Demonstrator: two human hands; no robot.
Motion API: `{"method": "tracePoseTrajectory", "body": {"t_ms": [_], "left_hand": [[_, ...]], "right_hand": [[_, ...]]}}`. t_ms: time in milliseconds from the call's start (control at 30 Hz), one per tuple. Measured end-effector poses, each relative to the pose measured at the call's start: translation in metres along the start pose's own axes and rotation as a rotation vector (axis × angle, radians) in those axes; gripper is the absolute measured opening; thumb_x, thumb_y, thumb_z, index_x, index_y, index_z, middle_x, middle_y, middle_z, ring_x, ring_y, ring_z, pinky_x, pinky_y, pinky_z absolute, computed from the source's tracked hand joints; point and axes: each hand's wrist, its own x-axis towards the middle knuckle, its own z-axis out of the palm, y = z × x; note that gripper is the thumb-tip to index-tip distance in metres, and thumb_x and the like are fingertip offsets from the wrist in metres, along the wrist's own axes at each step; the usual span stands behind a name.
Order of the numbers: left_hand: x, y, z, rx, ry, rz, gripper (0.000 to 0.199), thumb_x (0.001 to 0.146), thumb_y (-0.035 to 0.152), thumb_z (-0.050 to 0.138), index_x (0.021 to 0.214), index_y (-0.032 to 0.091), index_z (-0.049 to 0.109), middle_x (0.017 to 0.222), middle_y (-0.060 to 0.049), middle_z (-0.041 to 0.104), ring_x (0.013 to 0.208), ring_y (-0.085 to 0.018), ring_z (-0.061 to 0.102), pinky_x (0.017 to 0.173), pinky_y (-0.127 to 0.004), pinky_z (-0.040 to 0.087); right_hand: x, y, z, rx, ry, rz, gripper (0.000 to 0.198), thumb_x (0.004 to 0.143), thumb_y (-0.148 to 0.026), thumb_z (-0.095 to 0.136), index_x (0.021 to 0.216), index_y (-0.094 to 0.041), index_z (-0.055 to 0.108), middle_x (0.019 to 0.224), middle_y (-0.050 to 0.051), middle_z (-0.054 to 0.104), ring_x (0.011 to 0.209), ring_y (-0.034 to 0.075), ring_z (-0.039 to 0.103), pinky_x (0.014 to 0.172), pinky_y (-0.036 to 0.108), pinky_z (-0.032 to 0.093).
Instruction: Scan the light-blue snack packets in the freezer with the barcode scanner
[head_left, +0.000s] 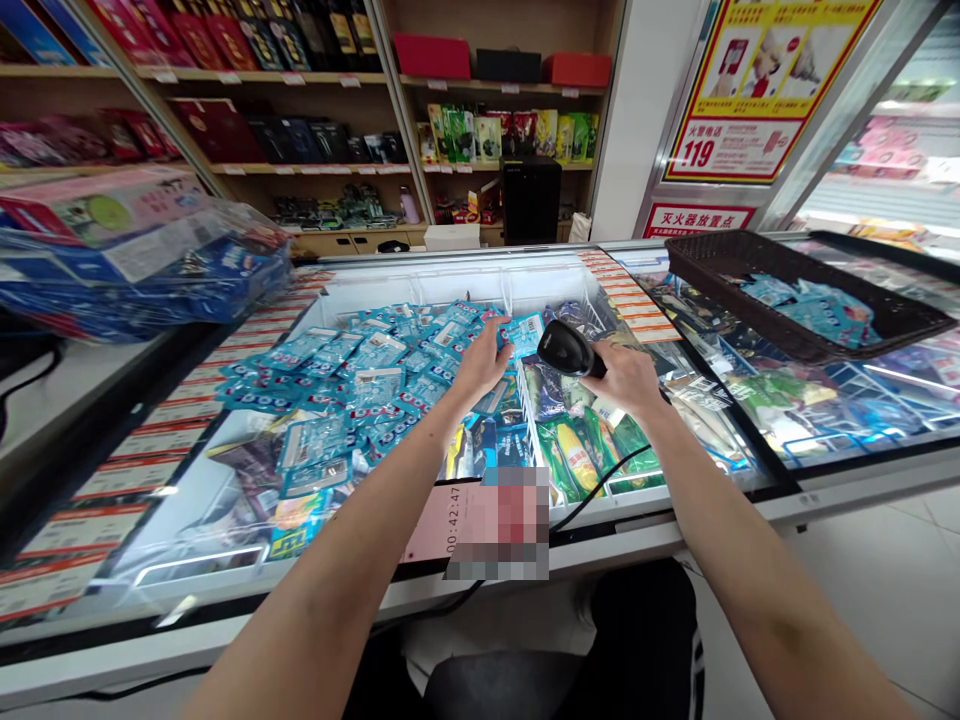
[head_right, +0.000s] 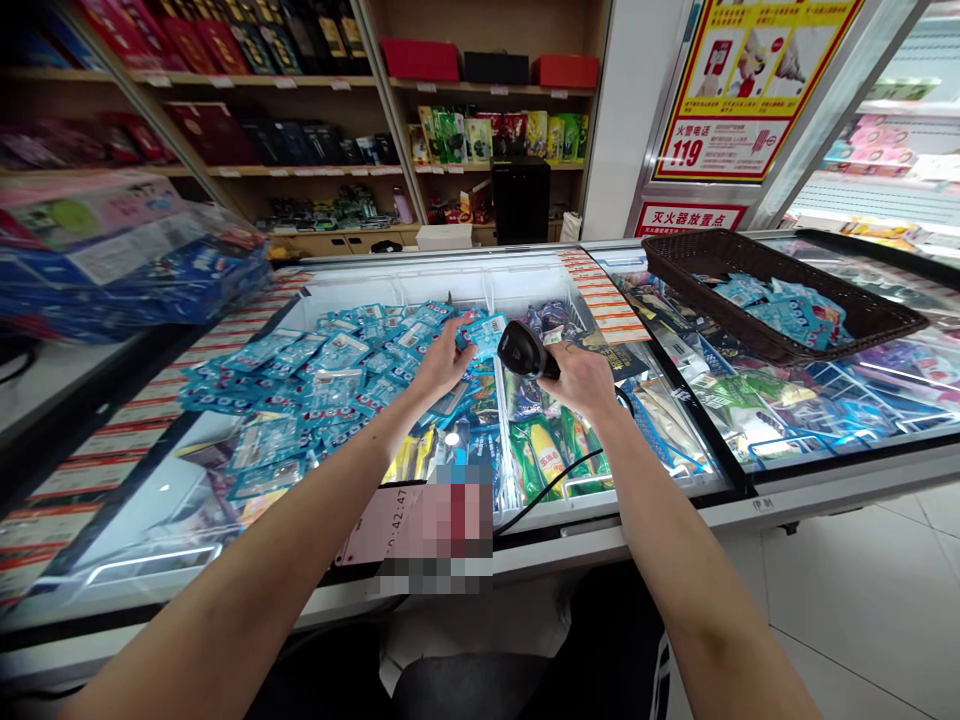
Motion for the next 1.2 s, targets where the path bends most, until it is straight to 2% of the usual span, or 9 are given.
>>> {"method": "tracePoseTrajectory", "body": {"t_ms": [200,367,500,667,800,933,1033,1133,1200], "left_hand": [[-0.002,0.006,0.003,0.075,0.125,0.085,0.045,0.089,0.027,0.038,0.132,0.015,0.035,0.124,-0.016,0.047,0.110,-0.023,0.049,0.090,-0.035,0.040],[-0.005,0.011,0.001,0.245,0.190,0.044,0.049,0.087,0.027,0.042,0.135,0.018,0.036,0.121,-0.016,0.046,0.110,-0.026,0.047,0.090,-0.040,0.038],[-0.007,0.013,-0.001,0.368,0.231,-0.051,0.042,0.086,0.031,0.045,0.127,0.021,0.046,0.120,-0.015,0.048,0.109,-0.031,0.045,0.090,-0.044,0.036],[0.001,0.009,-0.008,0.381,0.130,-0.085,0.031,0.085,0.032,0.047,0.111,0.019,0.058,0.110,-0.016,0.054,0.105,-0.032,0.048,0.086,-0.045,0.038],[0.012,0.005,-0.023,0.361,-0.058,-0.035,0.026,0.084,0.030,0.049,0.102,0.018,0.064,0.106,-0.013,0.060,0.103,-0.027,0.052,0.090,-0.042,0.040],[0.007,0.004,-0.039,0.295,-0.127,0.048,0.033,0.087,0.032,0.043,0.109,0.017,0.063,0.118,-0.011,0.058,0.108,-0.023,0.053,0.094,-0.036,0.041],[-0.014,0.002,-0.057,0.245,-0.053,0.141,0.041,0.091,0.037,0.036,0.121,0.018,0.056,0.129,-0.010,0.052,0.119,-0.022,0.048,0.100,-0.037,0.038],[-0.053,-0.005,-0.085,0.286,-0.065,0.190,0.046,0.091,0.046,0.034,0.128,0.025,0.051,0.136,-0.008,0.047,0.125,-0.023,0.043,0.103,-0.041,0.036],[-0.086,-0.013,-0.107,0.353,-0.077,0.204,0.049,0.088,0.051,0.038,0.131,0.029,0.048,0.142,-0.006,0.042,0.131,-0.025,0.037,0.108,-0.046,0.029]], "right_hand": [[0.000,-0.001,-0.008,-0.056,-0.077,0.032,0.034,0.077,-0.039,0.055,0.105,-0.021,0.060,0.090,0.006,0.068,0.082,0.023,0.063,0.061,0.028,0.038],[-0.001,-0.003,-0.008,-0.063,-0.123,0.013,0.043,0.076,-0.046,0.057,0.112,-0.023,0.058,0.098,0.005,0.067,0.084,0.023,0.062,0.063,0.029,0.040],[-0.002,-0.005,-0.008,-0.053,-0.137,-0.022,0.048,0.078,-0.051,0.055,0.117,-0.023,0.054,0.104,0.006,0.065,0.088,0.024,0.061,0.069,0.030,0.042],[-0.002,-0.008,-0.008,-0.040,-0.175,-0.108,0.048,0.082,-0.041,0.050,0.123,-0.016,0.048,0.109,0.011,0.062,0.096,0.025,0.058,0.080,0.032,0.040],[-0.003,-0.011,-0.007,-0.037,-0.202,-0.158,0.054,0.082,-0.038,0.048,0.128,-0.010,0.044,0.117,0.016,0.059,0.105,0.027,0.053,0.090,0.035,0.035],[-0.004,-0.011,-0.001,-0.028,-0.202,-0.169,0.059,0.084,-0.038,0.044,0.135,-0.008,0.038,0.119,0.016,0.058,0.106,0.028,0.052,0.091,0.037,0.034],[-0.004,-0.007,0.001,-0.008,-0.140,-0.171,0.065,0.084,-0.040,0.044,0.139,-0.008,0.033,0.118,0.016,0.059,0.105,0.029,0.053,0.090,0.039,0.035],[-0.003,-0.010,-0.012,0.032,0.060,-0.198,0.061,0.085,-0.042,0.046,0.136,-0.009,0.039,0.116,0.016,0.060,0.108,0.029,0.051,0.093,0.042,0.035],[-0.001,-0.022,-0.026,0.069,0.193,-0.258,0.054,0.087,-0.041,0.045,0.131,-0.011,0.046,0.118,0.015,0.059,0.111,0.028,0.049,0.096,0.043,0.035]]}}
